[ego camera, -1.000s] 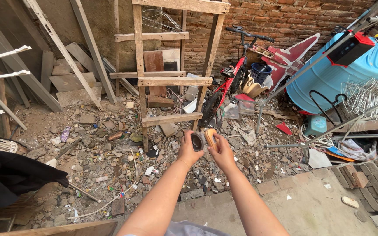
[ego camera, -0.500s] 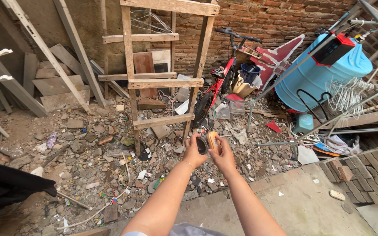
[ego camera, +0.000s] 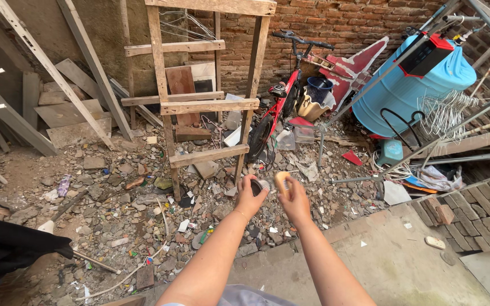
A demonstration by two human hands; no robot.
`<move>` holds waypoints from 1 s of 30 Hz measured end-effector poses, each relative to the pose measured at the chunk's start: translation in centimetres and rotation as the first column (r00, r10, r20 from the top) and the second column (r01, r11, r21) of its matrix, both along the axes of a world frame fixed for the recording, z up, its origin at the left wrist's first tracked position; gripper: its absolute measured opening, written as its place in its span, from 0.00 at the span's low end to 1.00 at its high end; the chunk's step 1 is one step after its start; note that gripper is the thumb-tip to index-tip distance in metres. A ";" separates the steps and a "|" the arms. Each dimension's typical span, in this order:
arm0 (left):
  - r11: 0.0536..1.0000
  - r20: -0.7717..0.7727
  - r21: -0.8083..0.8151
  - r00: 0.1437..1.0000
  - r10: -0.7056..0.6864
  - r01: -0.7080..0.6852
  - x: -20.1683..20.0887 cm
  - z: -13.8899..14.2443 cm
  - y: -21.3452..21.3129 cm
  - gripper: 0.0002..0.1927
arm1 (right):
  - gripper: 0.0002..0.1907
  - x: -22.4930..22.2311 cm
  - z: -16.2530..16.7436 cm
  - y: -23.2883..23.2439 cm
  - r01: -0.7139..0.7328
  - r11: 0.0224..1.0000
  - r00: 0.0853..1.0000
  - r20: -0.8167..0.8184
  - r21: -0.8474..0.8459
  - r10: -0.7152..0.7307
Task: The person picks up a cordless stick vacuum cleaner, detaches the dust cup and filter from the body, and carries the parts outside. They then tap and brush the filter with a small brush to clear debris from it.
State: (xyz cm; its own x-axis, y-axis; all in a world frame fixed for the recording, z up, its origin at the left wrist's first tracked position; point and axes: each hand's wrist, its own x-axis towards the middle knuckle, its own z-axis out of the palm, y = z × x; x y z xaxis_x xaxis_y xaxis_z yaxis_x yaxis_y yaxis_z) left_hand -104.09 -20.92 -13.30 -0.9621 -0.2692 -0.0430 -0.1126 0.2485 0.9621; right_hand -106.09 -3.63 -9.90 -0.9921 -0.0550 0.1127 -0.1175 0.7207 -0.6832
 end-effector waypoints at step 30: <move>0.982 -0.021 -0.187 0.999 -0.044 0.040 -1.4 -0.6 1.4 0.41 | 0.30 1.4 -0.1 3.4 0.207 0.815 0.868 0.485 -0.542 0.102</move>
